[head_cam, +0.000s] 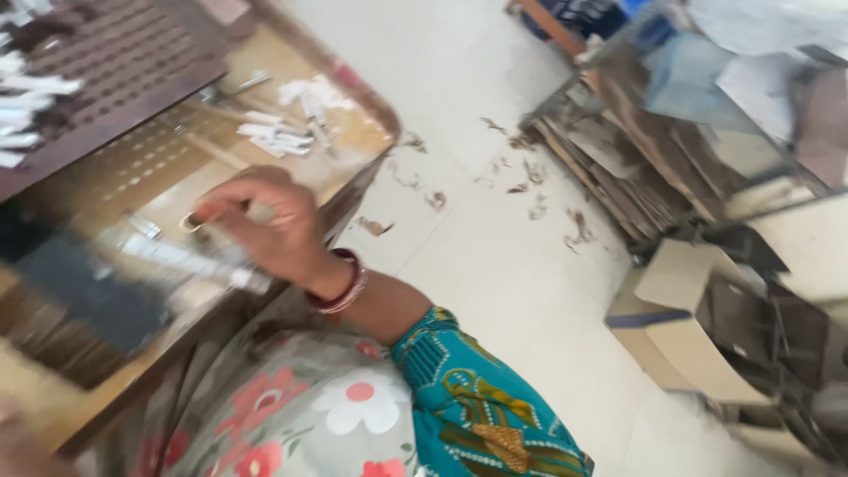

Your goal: Measuring and assembling small metal tubes with internal components at a workshop workbench.

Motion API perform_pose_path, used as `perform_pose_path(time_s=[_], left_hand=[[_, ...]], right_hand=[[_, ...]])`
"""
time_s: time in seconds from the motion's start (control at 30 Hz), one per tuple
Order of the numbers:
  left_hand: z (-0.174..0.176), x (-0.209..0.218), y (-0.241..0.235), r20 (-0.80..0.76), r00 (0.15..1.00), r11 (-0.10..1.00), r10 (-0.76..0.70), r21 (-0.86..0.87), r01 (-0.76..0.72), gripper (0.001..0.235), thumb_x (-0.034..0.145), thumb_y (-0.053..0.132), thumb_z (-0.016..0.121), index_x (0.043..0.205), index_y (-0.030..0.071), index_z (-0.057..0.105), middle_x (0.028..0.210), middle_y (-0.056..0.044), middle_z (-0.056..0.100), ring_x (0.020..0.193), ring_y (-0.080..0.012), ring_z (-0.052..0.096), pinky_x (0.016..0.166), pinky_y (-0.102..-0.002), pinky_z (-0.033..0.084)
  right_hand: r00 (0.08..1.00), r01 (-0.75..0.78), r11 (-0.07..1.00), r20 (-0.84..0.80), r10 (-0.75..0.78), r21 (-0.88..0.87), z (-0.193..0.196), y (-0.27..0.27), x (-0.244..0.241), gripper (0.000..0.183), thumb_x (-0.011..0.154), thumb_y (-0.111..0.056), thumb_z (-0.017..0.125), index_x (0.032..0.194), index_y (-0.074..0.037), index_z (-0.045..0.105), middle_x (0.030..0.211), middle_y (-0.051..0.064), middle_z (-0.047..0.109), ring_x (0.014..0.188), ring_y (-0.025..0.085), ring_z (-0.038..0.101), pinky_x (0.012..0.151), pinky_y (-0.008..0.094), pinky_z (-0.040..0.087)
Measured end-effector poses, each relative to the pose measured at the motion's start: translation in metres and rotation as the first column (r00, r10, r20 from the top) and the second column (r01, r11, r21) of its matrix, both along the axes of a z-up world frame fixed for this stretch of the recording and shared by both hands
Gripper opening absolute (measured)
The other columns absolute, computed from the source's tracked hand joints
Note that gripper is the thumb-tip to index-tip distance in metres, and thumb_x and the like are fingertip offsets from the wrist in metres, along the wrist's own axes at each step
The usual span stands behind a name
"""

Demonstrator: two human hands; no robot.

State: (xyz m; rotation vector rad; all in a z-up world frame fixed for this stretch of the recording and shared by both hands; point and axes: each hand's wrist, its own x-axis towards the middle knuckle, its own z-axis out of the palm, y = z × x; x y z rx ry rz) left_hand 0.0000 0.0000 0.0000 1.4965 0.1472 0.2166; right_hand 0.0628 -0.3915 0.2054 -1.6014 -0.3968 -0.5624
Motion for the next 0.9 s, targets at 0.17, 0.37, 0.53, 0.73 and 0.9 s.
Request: perform_pose_path(time_s=[0.17, 0.37, 0.53, 0.73, 0.9], left_hand=[[0.246, -0.043, -0.169, 0.399, 0.916, 0.842, -0.041, 0.507, -0.184, 0.028, 0.112, 0.011, 0.067, 0.136, 0.004, 0.054, 0.143, -0.014, 0.056, 0.104, -0.0152, 0.057, 0.09, -0.026, 0.049], [0.243, -0.025, -0.199, 0.439, 0.891, 0.927, -0.114, 0.37, -0.063, 0.031, 0.111, 0.02, 0.058, 0.135, 0.003, 0.055, 0.128, -0.014, 0.063, 0.107, -0.0252, 0.065, 0.094, -0.035, 0.055], [0.243, -0.02, -0.206, 0.378, 0.906, 0.931, -0.192, 0.362, 0.046, 0.028, 0.11, 0.03, 0.053, 0.118, 0.005, 0.059, 0.095, -0.014, 0.065, 0.084, -0.0306, 0.068, 0.073, -0.038, 0.052], [0.226, -0.018, -0.212, 0.43, 0.874, 0.922, -0.226, 0.384, 0.049, 0.02, 0.113, 0.024, 0.05, 0.107, 0.007, 0.056, 0.09, -0.016, 0.063, 0.084, -0.0375, 0.066, 0.072, -0.043, 0.051], [0.235, -0.026, -0.209, 0.507, 0.841, 0.927, -0.19, 0.376, -0.018, 0.017, 0.111, 0.021, 0.051, 0.109, 0.004, 0.055, 0.09, -0.017, 0.062, 0.084, -0.0395, 0.066, 0.069, -0.044, 0.051]], right_hand=[[0.982, -0.12, 0.854, -0.066, 0.177, 0.506, -0.036, 0.021, -0.025, 0.016, 0.103, -0.015, 0.074, 0.101, 0.0, 0.069, 0.108, 0.007, 0.068, 0.089, 0.009, 0.055, 0.08, 0.024, 0.045], [0.98, -0.176, 0.784, 0.034, 0.194, 0.596, -0.028, 0.036, -0.036, 0.024, 0.102, -0.023, 0.074, 0.099, -0.002, 0.063, 0.1, 0.006, 0.063, 0.1, 0.016, 0.061, 0.106, 0.038, 0.049], [0.976, -0.205, 0.855, 0.033, 0.216, 0.476, -0.017, 0.043, -0.042, 0.031, 0.106, -0.032, 0.07, 0.099, -0.003, 0.061, 0.095, 0.004, 0.061, 0.09, 0.011, 0.057, 0.114, 0.039, 0.048], [0.963, -0.265, 0.866, 0.066, 0.262, 0.424, -0.028, 0.043, -0.043, 0.032, 0.107, -0.033, 0.072, 0.101, -0.003, 0.062, 0.096, 0.003, 0.062, 0.085, 0.01, 0.058, 0.112, 0.037, 0.049], [0.91, -0.408, 0.829, 0.093, 0.404, 0.383, -0.014, 0.04, -0.048, 0.049, 0.091, -0.04, 0.079, 0.117, -0.001, 0.063, 0.106, 0.009, 0.069, 0.099, 0.015, 0.067, 0.095, 0.03, 0.054]])
